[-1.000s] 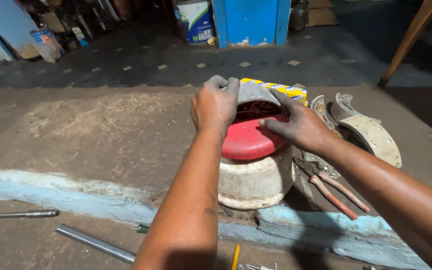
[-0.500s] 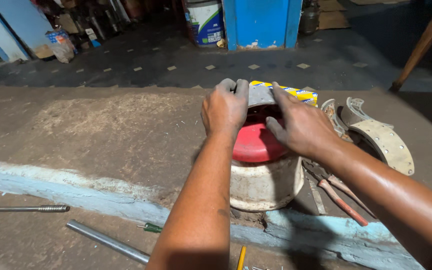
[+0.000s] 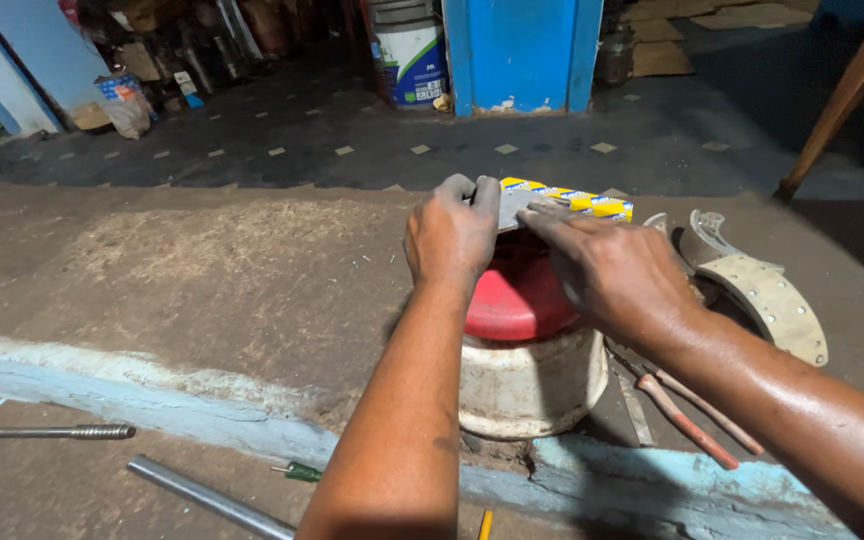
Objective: The person cleans brake shoes and a metal component by hand and with a wire brush, then fits the brake shoes around the component on top of a bucket.
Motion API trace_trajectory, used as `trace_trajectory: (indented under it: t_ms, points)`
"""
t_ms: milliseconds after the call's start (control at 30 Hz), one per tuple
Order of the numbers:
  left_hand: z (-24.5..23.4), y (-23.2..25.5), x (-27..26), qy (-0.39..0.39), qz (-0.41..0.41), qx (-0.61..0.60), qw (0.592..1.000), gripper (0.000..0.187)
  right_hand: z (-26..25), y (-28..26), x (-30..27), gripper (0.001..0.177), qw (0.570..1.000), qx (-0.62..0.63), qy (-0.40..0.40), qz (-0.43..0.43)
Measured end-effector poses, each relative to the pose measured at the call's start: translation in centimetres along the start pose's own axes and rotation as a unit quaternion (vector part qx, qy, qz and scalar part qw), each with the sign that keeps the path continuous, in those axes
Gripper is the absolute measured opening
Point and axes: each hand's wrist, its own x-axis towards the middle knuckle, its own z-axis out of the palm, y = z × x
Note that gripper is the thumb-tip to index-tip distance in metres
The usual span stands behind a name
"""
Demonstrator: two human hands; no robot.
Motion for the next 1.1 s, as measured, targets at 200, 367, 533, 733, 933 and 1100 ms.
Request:
trace_trajectory:
  t_ms: [200, 367, 533, 733, 933, 1100]
  points:
    - [-0.4, -0.2, -0.1, -0.011, -0.005, 0.013, 1.000, 0.044, 0.1, 0.6, 0.1, 0.045, 0.972, 0.002, -0.124, 0.199]
    - [0.0, -0.1, -0.2, 0.004, 0.009, 0.003, 1.000, 0.044, 0.2, 0.0, -1.6, 0.055, 0.997, -0.002, -0.040, 0.072]
    - [0.1, 0.4, -0.2, -0.007, -0.025, 0.004, 1.000, 0.042, 0.3, 1.6, -1.7, 0.058, 0.957, 0.007, -0.153, 0.246]
    - [0.0, 0.4, -0.5, -0.009, -0.012, 0.012, 1.000, 0.042, 0.6, 1.2, -2.0, 0.065, 0.999, 0.023, -0.020, 0.036]
    - [-0.2, 0.3, -0.2, -0.007, -0.008, 0.011, 1.000, 0.042, 0.5, 0.6, -1.4, 0.057, 0.988, 0.067, -0.023, 0.138]
    - [-0.1, 0.3, -0.3, -0.008, -0.002, 0.012, 1.000, 0.042, 0.1, -0.1, -1.4, 0.058, 0.983, 0.013, -0.075, 0.169]
